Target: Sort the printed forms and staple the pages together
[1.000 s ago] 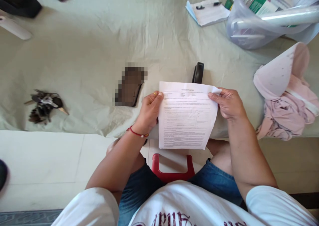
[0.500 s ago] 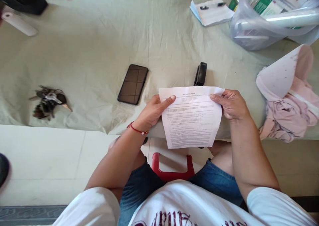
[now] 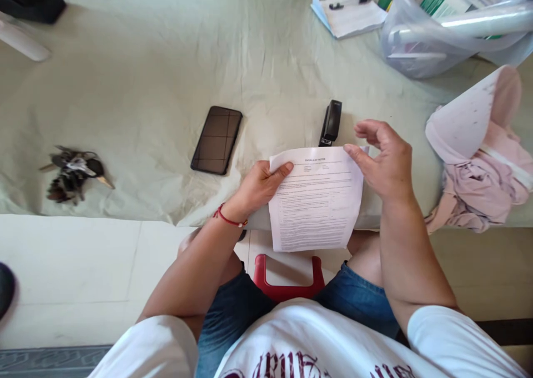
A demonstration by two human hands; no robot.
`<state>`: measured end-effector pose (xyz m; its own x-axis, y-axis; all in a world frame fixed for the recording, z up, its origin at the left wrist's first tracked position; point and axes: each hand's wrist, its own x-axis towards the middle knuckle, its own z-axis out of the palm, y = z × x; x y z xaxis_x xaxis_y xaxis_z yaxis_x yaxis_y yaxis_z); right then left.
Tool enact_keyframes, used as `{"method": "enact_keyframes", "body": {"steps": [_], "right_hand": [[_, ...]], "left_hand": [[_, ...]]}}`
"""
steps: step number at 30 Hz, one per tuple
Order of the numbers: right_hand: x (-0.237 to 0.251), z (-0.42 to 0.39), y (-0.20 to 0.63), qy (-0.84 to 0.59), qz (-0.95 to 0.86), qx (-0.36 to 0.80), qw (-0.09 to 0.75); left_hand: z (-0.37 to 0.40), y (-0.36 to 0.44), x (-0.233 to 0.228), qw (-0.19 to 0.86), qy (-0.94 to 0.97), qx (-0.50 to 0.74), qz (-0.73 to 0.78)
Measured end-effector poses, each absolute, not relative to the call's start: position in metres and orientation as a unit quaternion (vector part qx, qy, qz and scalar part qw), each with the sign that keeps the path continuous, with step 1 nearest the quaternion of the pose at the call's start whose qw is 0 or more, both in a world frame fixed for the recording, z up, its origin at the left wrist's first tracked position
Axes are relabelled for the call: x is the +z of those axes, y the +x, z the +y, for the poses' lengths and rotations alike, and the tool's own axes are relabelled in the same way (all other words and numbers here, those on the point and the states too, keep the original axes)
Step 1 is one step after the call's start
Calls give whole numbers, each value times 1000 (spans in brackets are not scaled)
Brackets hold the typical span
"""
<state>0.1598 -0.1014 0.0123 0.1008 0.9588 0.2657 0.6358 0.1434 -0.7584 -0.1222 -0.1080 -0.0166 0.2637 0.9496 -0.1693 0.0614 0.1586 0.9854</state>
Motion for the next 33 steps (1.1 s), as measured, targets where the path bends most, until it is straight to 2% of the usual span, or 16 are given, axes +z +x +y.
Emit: {"method": "enact_keyframes", "body": {"steps": [2, 6, 13, 18, 22, 27, 29, 33], "right_hand": [[23, -102, 150, -589, -704, 167, 360], [30, -103, 127, -526, -783, 188, 272], [38, -103, 123, -525, -780, 310, 142], [41, -99, 152, -577, -678, 443, 105], [37, -95, 179, -591, -637, 480, 119], [29, -96, 200, -609, -589, 508, 156], [24, -97, 201, -617, -563, 510, 207], [15, -97, 190, -609, -463, 526, 372]], "left_hand": [[-108, -122, -15, 581, 581, 328, 466], [-107, -121, -13, 550, 649, 304, 429], [-111, -118, -15, 512, 715, 296, 372], [-110, -121, -11, 510, 705, 235, 433], [-109, -125, -5, 544, 662, 210, 471], [-109, -126, -8, 595, 602, 241, 475], [-109, -127, -12, 602, 578, 271, 480], [-107, -128, -20, 593, 517, 362, 500]]}}
